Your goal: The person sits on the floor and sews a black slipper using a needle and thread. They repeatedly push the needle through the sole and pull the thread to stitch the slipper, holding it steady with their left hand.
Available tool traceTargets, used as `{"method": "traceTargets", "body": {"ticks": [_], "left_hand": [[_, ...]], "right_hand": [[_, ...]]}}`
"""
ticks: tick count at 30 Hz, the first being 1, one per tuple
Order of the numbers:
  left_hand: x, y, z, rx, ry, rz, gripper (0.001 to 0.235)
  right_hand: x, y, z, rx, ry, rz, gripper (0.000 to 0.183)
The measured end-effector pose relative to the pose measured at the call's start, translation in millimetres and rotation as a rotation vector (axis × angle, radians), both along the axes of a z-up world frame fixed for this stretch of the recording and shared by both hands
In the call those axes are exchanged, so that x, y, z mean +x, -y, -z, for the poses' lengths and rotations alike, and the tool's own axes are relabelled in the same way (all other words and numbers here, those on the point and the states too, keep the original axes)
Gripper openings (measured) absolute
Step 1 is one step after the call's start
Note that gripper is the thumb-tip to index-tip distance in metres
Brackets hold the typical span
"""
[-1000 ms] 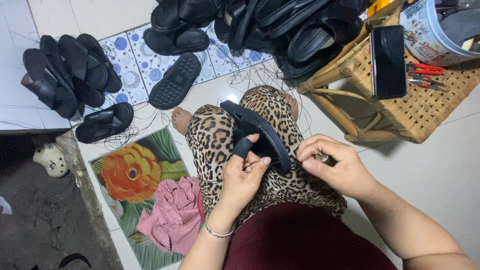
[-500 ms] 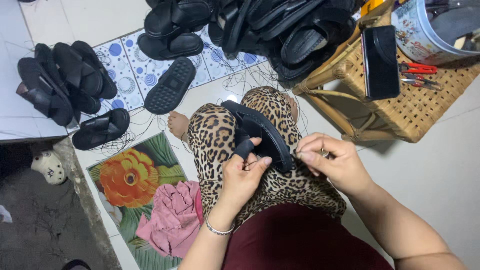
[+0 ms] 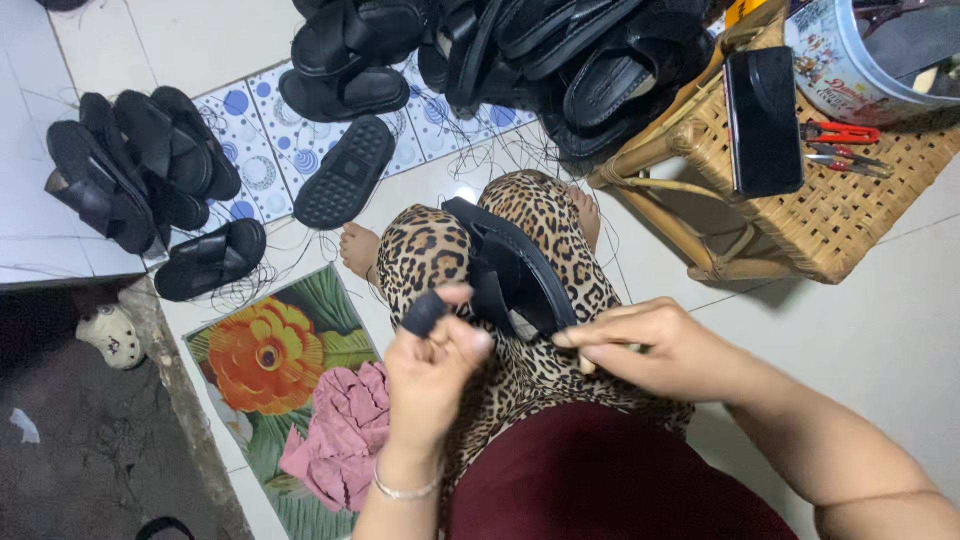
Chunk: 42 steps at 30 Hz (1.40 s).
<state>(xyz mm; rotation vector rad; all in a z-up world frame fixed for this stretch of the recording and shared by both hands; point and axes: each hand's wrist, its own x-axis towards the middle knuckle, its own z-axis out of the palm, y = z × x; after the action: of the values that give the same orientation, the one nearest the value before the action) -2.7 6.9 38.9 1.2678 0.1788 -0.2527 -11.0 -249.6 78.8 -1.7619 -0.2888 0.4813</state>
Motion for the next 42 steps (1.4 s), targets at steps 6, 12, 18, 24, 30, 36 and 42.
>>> {"method": "traceTargets", "body": {"ticks": [6,12,18,24,30,36,42], "left_hand": [[-18.8,8.8,-29.9,0.300,0.141,0.152,0.027],[-10.1,-110.9,106.7,1.348,0.659,-0.248,0.024],[-7.0,-104.4,77.5,1.406,0.657,-0.176,0.017],[-20.4,8.9,17.8,0.549,0.030,0.505,0.053],[-18.9,20.8,-8.0,0.108,0.345,0.594,0.036],[-15.6,30.2,51.0,0.894,0.594,0.112,0.030],[-13.4,33.6,84.7,0.898,0.507,0.100,0.037]], "right_hand": [[0.8,-38.6,12.5,-0.385,0.895,0.163,0.010],[19.2,147.3,79.7,-0.831,0.932,0.662,0.021],[23.1,285.8,128.0,-0.739,0.750,0.966,0.027],[9.9,52.5,57.0,-0.376,0.477,0.387,0.019],[-1.4,23.0,59.8,-0.313,0.268,0.008,0.023],[-3.8,-5.6,58.2,0.278,0.032,0.355,0.020],[-3.1,-28.9,96.1,0.738,-0.167,0.539,0.032]]}}
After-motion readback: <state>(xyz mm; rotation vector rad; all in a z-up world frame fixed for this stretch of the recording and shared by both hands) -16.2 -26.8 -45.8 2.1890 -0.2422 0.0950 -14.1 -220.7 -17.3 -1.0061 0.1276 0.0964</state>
